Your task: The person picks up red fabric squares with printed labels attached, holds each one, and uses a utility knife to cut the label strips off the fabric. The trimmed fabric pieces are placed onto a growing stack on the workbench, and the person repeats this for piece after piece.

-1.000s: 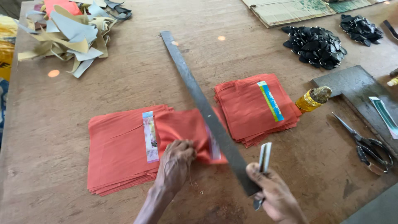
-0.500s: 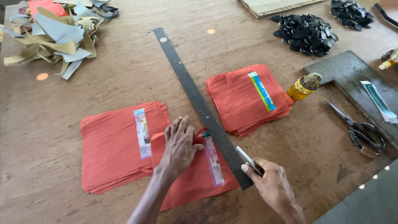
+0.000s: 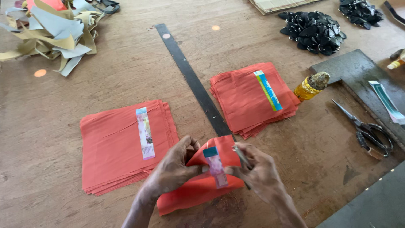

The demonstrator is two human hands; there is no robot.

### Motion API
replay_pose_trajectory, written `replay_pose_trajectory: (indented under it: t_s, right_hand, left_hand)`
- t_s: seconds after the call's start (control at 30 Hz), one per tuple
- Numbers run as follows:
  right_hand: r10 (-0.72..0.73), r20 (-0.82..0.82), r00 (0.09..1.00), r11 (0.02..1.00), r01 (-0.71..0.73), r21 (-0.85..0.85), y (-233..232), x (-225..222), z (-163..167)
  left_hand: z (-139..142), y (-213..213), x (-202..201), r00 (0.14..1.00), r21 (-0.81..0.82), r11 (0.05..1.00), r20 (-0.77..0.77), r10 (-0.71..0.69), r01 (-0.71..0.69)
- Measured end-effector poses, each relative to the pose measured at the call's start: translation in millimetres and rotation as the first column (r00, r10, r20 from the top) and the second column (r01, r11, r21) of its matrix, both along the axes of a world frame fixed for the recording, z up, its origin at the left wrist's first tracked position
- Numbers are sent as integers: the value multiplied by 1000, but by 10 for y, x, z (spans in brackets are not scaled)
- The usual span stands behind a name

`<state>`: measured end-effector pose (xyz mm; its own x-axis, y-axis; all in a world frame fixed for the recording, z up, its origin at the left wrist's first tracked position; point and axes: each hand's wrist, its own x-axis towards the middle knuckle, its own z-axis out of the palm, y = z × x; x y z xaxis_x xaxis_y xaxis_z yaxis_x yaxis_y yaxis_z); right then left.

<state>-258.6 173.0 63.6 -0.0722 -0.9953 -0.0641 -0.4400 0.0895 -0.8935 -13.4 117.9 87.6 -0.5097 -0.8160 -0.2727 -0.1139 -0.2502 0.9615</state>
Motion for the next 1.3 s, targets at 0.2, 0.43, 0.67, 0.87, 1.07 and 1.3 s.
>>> replay_pose_trajectory:
  t_s: [0.2, 0.43, 0.67, 0.87, 1.07, 1.3]
  right_hand:
    - [19, -47, 999, 999, -21, -48, -225, 92, -139]
    - [-111, 443, 890, 954, 221, -204, -229, -91, -166]
    - [92, 493, 865, 970, 34, -241, 22, -7, 150]
    - [87, 232, 969, 963, -21, -270, -56, 294, 87]
    - [14, 93, 996, 938, 19, -346, -191, 428, -140]
    - [37, 152, 988, 944, 15, -330, -253, 459, -268]
  left_hand:
    - [-31, -58, 103, 994, 90, 995, -109, -21, 31]
    - [-316, -133, 217, 988, 105, 994, -148, 33, -17]
    - [-500, -190, 210, 999, 18, 999, 29, 36, -36]
    - [-362, -177, 95, 991, 204, 975, -87, 103, -83]
    - [-407, -265, 48, 976, 202, 959, 130, 175, -199]
    - [-520, -304, 45, 973, 190, 957, 118, 200, -220]
